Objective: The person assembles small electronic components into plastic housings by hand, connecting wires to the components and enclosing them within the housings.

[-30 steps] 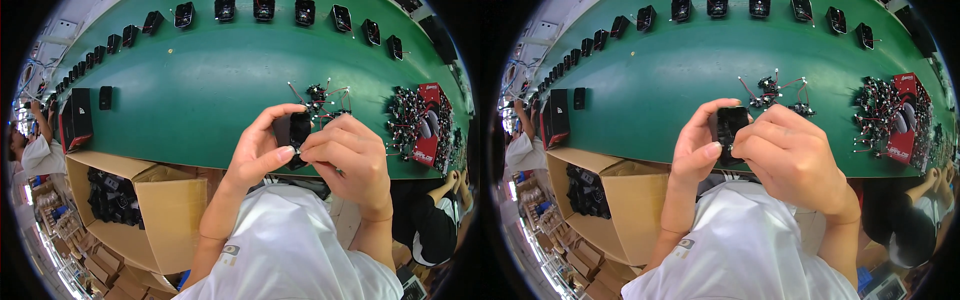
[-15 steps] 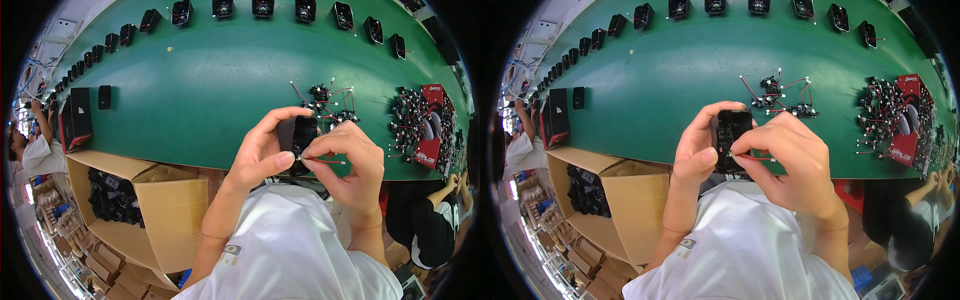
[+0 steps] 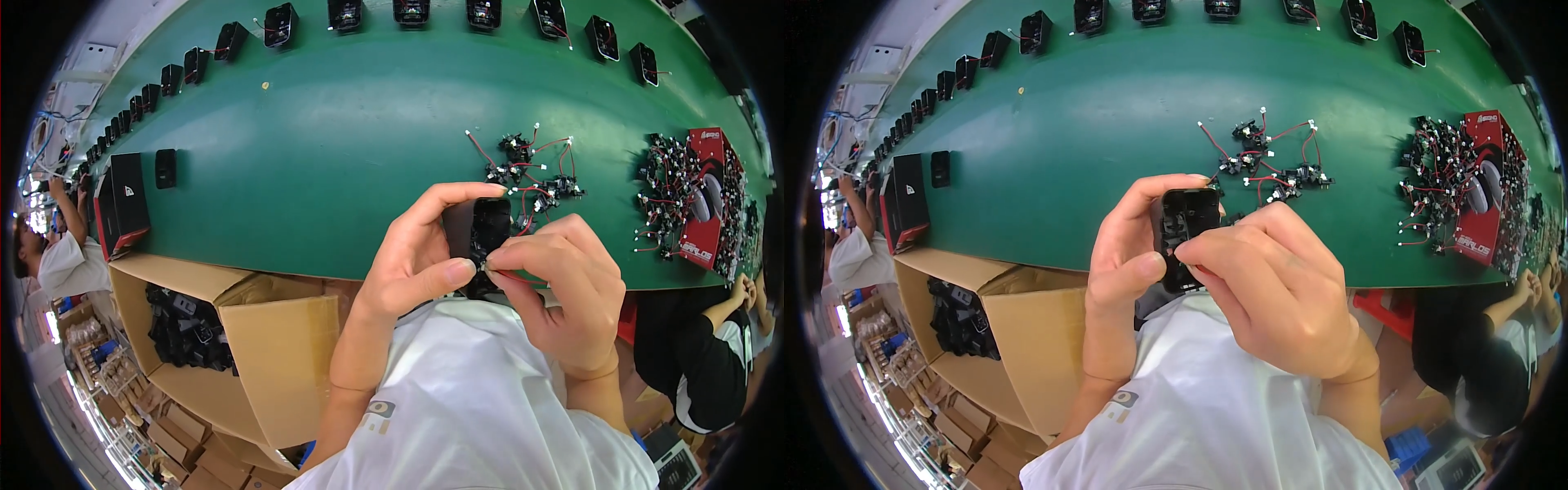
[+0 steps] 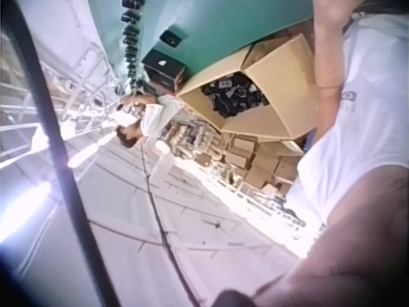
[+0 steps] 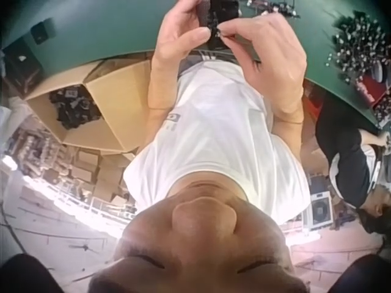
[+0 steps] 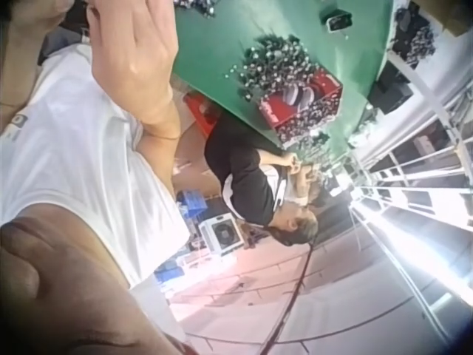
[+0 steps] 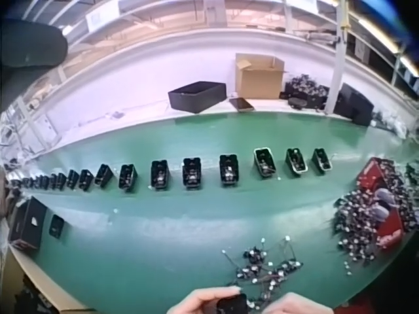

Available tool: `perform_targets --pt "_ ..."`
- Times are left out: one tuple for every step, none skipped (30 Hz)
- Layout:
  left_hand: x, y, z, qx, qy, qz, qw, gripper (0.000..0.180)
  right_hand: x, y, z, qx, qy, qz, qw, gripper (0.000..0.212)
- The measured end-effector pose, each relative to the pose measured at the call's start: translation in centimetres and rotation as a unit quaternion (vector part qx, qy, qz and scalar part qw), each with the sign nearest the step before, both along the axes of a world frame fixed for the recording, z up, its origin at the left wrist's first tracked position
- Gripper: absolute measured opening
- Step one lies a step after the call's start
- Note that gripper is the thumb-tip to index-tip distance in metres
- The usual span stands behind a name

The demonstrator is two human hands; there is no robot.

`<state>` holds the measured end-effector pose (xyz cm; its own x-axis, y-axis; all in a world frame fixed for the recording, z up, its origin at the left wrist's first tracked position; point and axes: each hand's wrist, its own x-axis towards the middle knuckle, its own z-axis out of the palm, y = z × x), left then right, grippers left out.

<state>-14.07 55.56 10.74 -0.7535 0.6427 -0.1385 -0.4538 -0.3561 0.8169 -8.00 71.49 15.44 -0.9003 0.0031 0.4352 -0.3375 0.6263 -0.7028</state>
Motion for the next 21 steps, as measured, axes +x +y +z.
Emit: perform_targets --pt "0.1 0.1 0.2 0.0 -0.002 0.0 1.0 0.076 -0.1 0.1 0.1 0.023 -0.011 0.005 1.0 0.029" --pt "0.3 0.2 0.3 -0.039 0.015 -0.013 0.999 0.075 -0.2 0.3 0.1 0.046 -0.023 0.01 0.999 0.029" --pt "0.3 0.2 0.4 -0.078 0.034 -0.025 0.996 0.075 -0.3 0.3 0.1 0.045 -0.023 0.011 0.999 0.029" --pt "0.4 0.2 0.2 -0.079 0.033 -0.024 0.996 0.075 -0.4 0.4 0.1 0.027 -0.026 0.023 0.999 0.029" --pt "0.4 0.1 -0.4 -0.008 0.027 -0.029 0.999 0.068 -0.5 0.4 0.1 0.008 -0.028 0.034 0.999 0.028" --pt "0.3 -0.1 -0.9 0.063 0.023 -0.034 0.997 0.062 -0.5 0.4 0.1 0.006 -0.028 0.034 0.999 0.028" --pt "0.3 0.0 -1.4 0.097 0.006 -0.029 0.995 0.062 -0.5 0.4 0.1 -0.02 -0.055 0.03 0.998 0.027" --pt "0.3 0.1 -1.7 0.096 0.006 -0.03 0.995 0.062 -0.5 0.4 0.0 -0.045 -0.082 0.027 0.995 0.026" --pt "0.4 0.3 -1.9 0.105 0.008 -0.02 0.994 0.064 -0.5 0.4 -0.2 -0.046 -0.083 0.027 0.995 0.026" --pt "0.4 0.3 -2.1 0.115 0.009 -0.011 0.993 0.065 -0.5 0.4 -0.7 -0.105 -0.094 0.022 0.99 0.026" --pt "0.3 0.3 -2.3 0.114 0.008 -0.01 0.993 0.065 -0.5 0.3 -1.1 -0.164 -0.106 0.018 0.981 0.025" --pt "0.3 0.5 -2.4 0.127 -0.004 -0.008 0.992 0.067 -0.4 0.3 -1.5 -0.163 -0.108 0.017 0.981 0.025" --pt "0.2 0.6 -2.5 0.139 -0.016 -0.006 0.99 0.069 -0.3 0.3 -1.9 -0.181 -0.088 0.021 0.979 0.025" --pt "0.3 0.7 -2.7 0.14 -0.017 -0.005 0.99 0.069 -0.2 0.3 -2.2 -0.199 -0.068 0.025 0.977 0.025" --pt "0.2 0.7 -3.0 0.117 0.001 0.001 0.993 0.072 -0.2 0.2 -2.4 -0.199 -0.069 0.026 0.977 0.025" --pt "0.2 0.7 -3.1 0.094 0.018 0.008 0.995 0.076 -0.1 0.1 -2.5 -0.191 -0.071 0.026 0.979 0.025" --pt "0.3 0.8 -3.1 0.093 0.018 0.009 0.995 0.076 -0.1 0.1 -2.5 -0.184 -0.072 0.025 0.98 0.026" --pt "0.3 0.7 -3.0 0.086 0.018 0.016 0.996 0.077 -0.1 0.2 -2.5 -0.185 -0.072 0.025 0.98 0.026" --pt "0.2 0.6 -3.0 0.08 0.017 0.022 0.996 0.078 -0.2 0.5 -2.3 -0.137 -0.076 0.039 0.987 0.026" --pt "0.1 0.5 -2.8 0.078 0.017 0.022 0.997 0.078 -0.3 0.7 -2.1 -0.089 -0.079 0.051 0.992 0.027" --pt "0.0 0.5 -2.7 0.079 0.006 0.028 0.996 0.079 -0.5 0.7 -1.9 -0.09 -0.078 0.05 0.992 0.027"
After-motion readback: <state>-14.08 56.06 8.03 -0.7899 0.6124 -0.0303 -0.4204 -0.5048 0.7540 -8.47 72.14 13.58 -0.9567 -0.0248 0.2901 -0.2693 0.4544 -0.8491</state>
